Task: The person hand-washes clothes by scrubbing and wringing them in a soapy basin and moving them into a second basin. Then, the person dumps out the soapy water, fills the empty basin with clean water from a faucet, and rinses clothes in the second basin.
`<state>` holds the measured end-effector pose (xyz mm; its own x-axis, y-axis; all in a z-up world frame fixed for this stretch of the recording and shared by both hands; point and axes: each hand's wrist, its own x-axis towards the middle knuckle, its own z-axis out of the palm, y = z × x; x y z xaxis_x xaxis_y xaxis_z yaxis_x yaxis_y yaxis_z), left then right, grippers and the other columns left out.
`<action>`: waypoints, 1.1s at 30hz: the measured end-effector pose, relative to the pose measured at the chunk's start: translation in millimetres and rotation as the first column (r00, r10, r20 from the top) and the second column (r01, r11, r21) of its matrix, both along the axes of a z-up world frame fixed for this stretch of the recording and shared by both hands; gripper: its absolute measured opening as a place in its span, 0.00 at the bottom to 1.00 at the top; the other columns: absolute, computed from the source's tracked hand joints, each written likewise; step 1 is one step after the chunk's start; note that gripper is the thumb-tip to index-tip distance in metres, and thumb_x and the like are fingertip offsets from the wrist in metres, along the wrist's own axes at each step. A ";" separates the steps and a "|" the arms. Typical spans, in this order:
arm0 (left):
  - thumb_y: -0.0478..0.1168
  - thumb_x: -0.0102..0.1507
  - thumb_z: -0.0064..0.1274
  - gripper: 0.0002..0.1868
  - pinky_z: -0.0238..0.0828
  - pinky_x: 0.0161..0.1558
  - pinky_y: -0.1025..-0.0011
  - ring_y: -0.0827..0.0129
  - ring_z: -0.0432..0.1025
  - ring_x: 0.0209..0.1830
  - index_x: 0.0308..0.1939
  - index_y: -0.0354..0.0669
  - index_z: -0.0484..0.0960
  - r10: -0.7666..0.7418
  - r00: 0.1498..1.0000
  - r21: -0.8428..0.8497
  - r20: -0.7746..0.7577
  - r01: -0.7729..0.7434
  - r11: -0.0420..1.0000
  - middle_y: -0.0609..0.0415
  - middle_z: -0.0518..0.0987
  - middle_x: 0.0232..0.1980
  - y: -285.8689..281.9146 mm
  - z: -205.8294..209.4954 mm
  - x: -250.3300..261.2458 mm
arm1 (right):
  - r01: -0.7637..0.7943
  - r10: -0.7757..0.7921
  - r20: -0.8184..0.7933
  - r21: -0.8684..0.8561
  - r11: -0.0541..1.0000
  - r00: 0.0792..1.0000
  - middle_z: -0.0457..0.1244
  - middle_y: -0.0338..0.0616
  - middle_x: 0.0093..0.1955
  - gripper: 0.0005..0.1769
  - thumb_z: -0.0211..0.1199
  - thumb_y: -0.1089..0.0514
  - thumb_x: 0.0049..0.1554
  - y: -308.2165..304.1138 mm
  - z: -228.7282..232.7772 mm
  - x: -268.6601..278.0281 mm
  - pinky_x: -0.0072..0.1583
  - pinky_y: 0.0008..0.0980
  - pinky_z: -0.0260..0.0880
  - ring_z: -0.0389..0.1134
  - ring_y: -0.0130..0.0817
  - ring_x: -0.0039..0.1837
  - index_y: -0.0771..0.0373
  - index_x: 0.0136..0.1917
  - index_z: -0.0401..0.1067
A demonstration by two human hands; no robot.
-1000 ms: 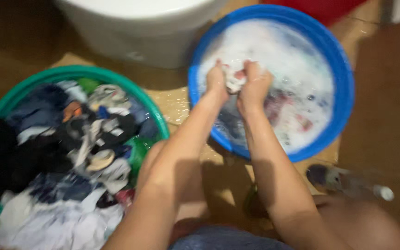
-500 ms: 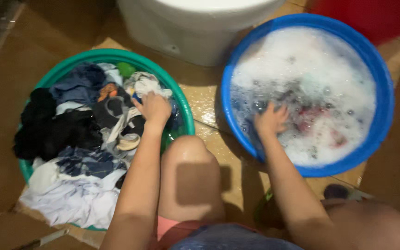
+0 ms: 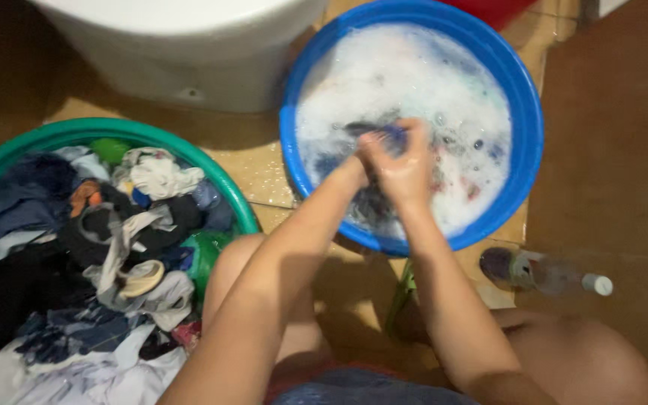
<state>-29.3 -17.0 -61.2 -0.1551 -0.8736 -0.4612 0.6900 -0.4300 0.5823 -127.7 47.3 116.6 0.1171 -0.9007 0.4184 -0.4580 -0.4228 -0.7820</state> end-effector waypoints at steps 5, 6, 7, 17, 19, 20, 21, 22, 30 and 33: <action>0.39 0.65 0.50 0.15 0.74 0.43 0.53 0.58 0.77 0.37 0.50 0.30 0.80 0.197 0.939 -0.015 0.283 -0.201 0.979 0.51 0.83 0.35 27.6 7.5 52.4 | 0.198 -0.008 -0.422 0.407 0.892 0.906 0.70 0.57 0.52 0.18 0.61 0.42 0.65 -23.2 -115.3 -37.6 0.61 0.51 0.70 0.70 0.58 0.58 0.46 0.65 0.76; 0.42 0.67 0.51 0.13 0.73 0.53 0.52 0.54 0.77 0.47 0.51 0.39 0.82 0.119 0.586 -0.093 0.802 -0.073 0.993 0.48 0.84 0.43 35.8 11.9 56.9 | 0.221 -0.034 -0.494 0.326 0.919 0.869 0.67 0.63 0.53 0.20 0.63 0.47 0.62 -16.6 -139.9 -43.3 0.60 0.54 0.68 0.69 0.61 0.57 0.48 0.66 0.75; 0.44 0.68 0.52 0.11 0.71 0.62 0.52 0.51 0.77 0.57 0.52 0.48 0.84 0.087 -0.016 -0.086 0.996 0.072 0.994 0.46 0.85 0.52 38.9 16.7 58.9 | 0.231 -0.061 -0.559 0.237 0.944 0.827 0.65 0.69 0.54 0.23 0.64 0.52 0.59 -14.7 -157.9 -47.1 0.59 0.56 0.66 0.67 0.64 0.56 0.50 0.67 0.74; 0.41 0.48 0.75 0.73 0.46 0.74 0.47 0.32 0.41 0.77 0.81 0.57 0.32 -0.544 0.114 0.495 0.831 0.293 0.818 0.32 0.40 0.79 68.8 38.1 15.2 | 0.104 0.075 -0.249 0.635 0.766 0.966 0.72 0.55 0.47 0.20 0.61 0.44 0.57 -60.8 -147.9 -29.6 0.56 0.46 0.72 0.73 0.52 0.51 0.63 0.48 0.80; 0.30 0.37 0.72 0.75 0.58 0.68 0.56 0.40 0.51 0.73 0.82 0.62 0.42 -0.169 0.492 0.092 0.854 0.177 0.980 0.34 0.48 0.77 61.9 56.0 11.1 | -0.194 -0.067 0.383 0.602 0.774 0.921 0.67 0.53 0.45 0.17 0.61 0.50 0.57 -54.2 -119.2 -49.4 0.53 0.49 0.70 0.69 0.49 0.48 0.67 0.44 0.74; 0.30 0.37 0.72 0.75 0.58 0.68 0.56 0.40 0.51 0.73 0.82 0.62 0.42 -0.174 0.496 0.093 0.851 0.184 0.979 0.34 0.48 0.77 57.6 64.6 10.5 | -0.375 -0.153 0.715 0.521 0.767 0.682 0.60 0.52 0.44 0.17 0.65 0.53 0.58 -46.0 -103.7 -57.0 0.52 0.53 0.66 0.64 0.49 0.48 0.71 0.44 0.67; 0.30 0.43 0.65 0.59 0.66 0.66 0.56 0.41 0.64 0.69 0.78 0.52 0.58 -0.120 0.599 -0.074 0.792 0.288 0.955 0.34 0.65 0.71 50.9 73.9 14.0 | -0.373 -0.153 0.715 0.520 0.768 0.682 0.60 0.52 0.44 0.17 0.65 0.53 0.58 -40.3 -85.7 -60.3 0.52 0.53 0.66 0.64 0.49 0.48 0.71 0.44 0.67; 0.31 0.49 0.57 0.46 0.75 0.64 0.57 0.43 0.77 0.65 0.75 0.44 0.74 -0.078 0.694 -0.251 0.716 0.360 0.898 0.37 0.83 0.64 48.1 82.2 15.3 | -0.472 -0.292 0.821 0.533 0.703 0.491 0.65 0.53 0.51 0.19 0.58 0.50 0.55 -34.8 -63.8 -69.8 0.59 0.52 0.70 0.69 0.49 0.53 0.68 0.50 0.70; 0.31 0.53 0.57 0.40 0.67 0.66 0.60 0.57 0.67 0.65 0.68 0.48 0.59 0.274 0.790 -0.462 0.549 0.013 0.887 0.44 0.70 0.62 64.8 145.4 -23.7 | -0.670 -0.633 0.765 0.533 0.517 0.120 0.70 0.49 0.55 0.32 0.48 0.33 0.59 -32.3 -45.8 -50.8 0.62 0.52 0.70 0.72 0.47 0.56 0.58 0.59 0.73; 0.39 0.58 0.63 0.42 0.66 0.65 0.58 0.60 0.61 0.67 0.71 0.53 0.55 0.201 0.913 -0.186 0.356 -0.142 0.972 0.47 0.62 0.66 64.5 155.2 -13.8 | -0.504 -0.486 0.860 0.493 0.709 0.158 0.70 0.53 0.59 0.30 0.47 0.39 0.63 -49.3 -65.4 -44.4 0.67 0.52 0.72 0.72 0.51 0.62 0.64 0.62 0.72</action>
